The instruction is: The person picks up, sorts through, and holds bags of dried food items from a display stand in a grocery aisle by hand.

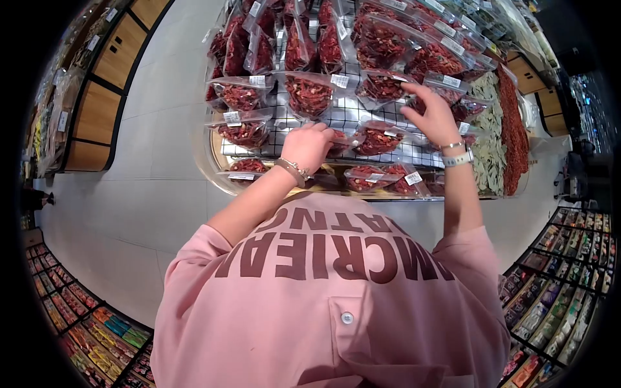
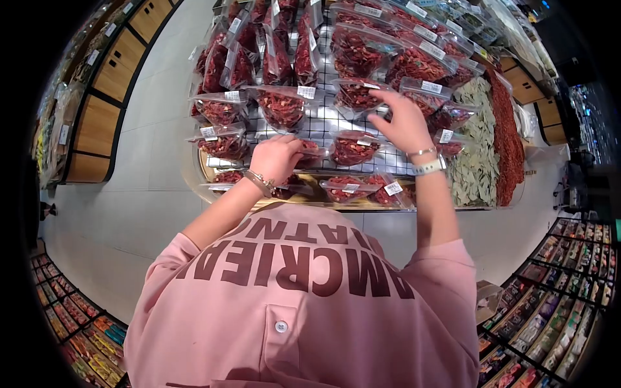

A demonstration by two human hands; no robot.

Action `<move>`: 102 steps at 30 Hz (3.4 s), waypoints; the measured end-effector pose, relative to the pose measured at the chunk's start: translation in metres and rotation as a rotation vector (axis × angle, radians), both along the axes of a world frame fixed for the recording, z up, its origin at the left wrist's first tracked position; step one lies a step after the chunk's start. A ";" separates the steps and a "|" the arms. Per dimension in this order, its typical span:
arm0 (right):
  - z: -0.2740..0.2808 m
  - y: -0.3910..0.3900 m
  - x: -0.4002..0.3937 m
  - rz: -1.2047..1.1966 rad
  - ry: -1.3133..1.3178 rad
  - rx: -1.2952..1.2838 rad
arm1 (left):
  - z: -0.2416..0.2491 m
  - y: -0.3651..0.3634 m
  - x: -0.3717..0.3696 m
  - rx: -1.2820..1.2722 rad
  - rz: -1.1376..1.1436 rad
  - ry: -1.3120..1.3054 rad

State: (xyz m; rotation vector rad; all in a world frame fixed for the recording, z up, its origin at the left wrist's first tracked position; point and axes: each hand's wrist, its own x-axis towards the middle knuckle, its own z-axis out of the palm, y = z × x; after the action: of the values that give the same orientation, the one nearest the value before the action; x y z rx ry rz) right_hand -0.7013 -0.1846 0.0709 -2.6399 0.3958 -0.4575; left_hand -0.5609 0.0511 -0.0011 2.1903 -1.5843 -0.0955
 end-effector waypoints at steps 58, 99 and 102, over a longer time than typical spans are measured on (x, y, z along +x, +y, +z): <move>-0.072 -0.220 -0.188 -0.039 0.209 -0.030 | 0.068 -0.279 -0.087 -0.025 0.018 -0.321; -0.142 -0.133 -0.262 0.132 0.431 0.053 | -0.053 -0.185 -0.189 0.702 -0.435 -0.210; -0.146 -0.136 -0.263 0.091 0.370 0.043 | -0.052 -0.188 -0.187 0.648 -0.339 -0.085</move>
State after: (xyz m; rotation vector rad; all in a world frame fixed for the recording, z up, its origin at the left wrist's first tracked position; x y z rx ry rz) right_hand -0.9640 -0.3205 -0.0747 -2.6845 0.3890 0.0724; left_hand -0.7484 -0.1372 -0.0526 2.3577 -2.1917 -0.7149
